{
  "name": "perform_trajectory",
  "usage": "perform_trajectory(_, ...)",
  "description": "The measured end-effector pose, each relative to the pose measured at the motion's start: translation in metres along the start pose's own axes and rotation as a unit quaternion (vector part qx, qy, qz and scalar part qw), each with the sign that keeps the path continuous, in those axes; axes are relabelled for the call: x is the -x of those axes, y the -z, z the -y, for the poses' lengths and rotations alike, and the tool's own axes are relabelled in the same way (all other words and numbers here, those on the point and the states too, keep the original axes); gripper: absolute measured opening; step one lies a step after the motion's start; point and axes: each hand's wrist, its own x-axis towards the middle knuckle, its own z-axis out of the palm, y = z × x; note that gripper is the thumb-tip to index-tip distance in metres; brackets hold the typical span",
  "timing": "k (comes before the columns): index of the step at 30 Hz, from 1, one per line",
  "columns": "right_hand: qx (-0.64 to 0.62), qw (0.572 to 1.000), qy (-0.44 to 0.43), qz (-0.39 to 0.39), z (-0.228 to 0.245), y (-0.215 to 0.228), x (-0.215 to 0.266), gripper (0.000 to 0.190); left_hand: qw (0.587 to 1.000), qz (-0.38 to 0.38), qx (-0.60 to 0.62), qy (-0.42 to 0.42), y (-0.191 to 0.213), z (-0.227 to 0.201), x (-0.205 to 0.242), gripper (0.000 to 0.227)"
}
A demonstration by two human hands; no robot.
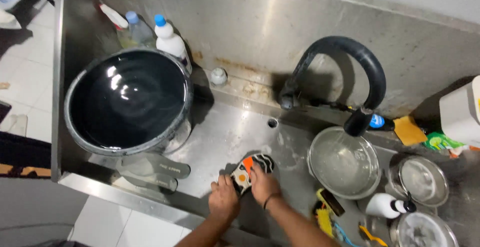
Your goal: The person is cleaning the sole of a shoe by applying soap and scrubbing it with a small brush in a stainless steel sink.
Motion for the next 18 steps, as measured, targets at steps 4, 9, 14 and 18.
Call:
perform_trajectory(4, 0.02, 0.997, -0.009, 0.072, -0.03, 0.001, 0.031, 0.046, 0.972, 0.216, 0.077, 0.042, 0.034, 0.003, -0.018, 0.052)
perform_trajectory(9, -0.09, 0.986, -0.139, 0.035, -0.086, 0.06, -0.011, 0.032, 0.966, 0.219, 0.135, 0.011, 0.046, 0.035, -0.023, 0.079)
perform_trajectory(14, -0.041, 0.984, -0.122, 0.122, -0.026, 0.106, -0.017, 0.035, 0.968, 0.189, 0.163, -0.012, 0.048, 0.057, -0.029, 0.093)
perform_trajectory(18, -0.1, 0.974, -0.199, 0.04, 0.002, 0.09, -0.056, 0.052, 0.945, 0.202, 0.259, -0.012, 0.061, 0.065, -0.023, 0.079)
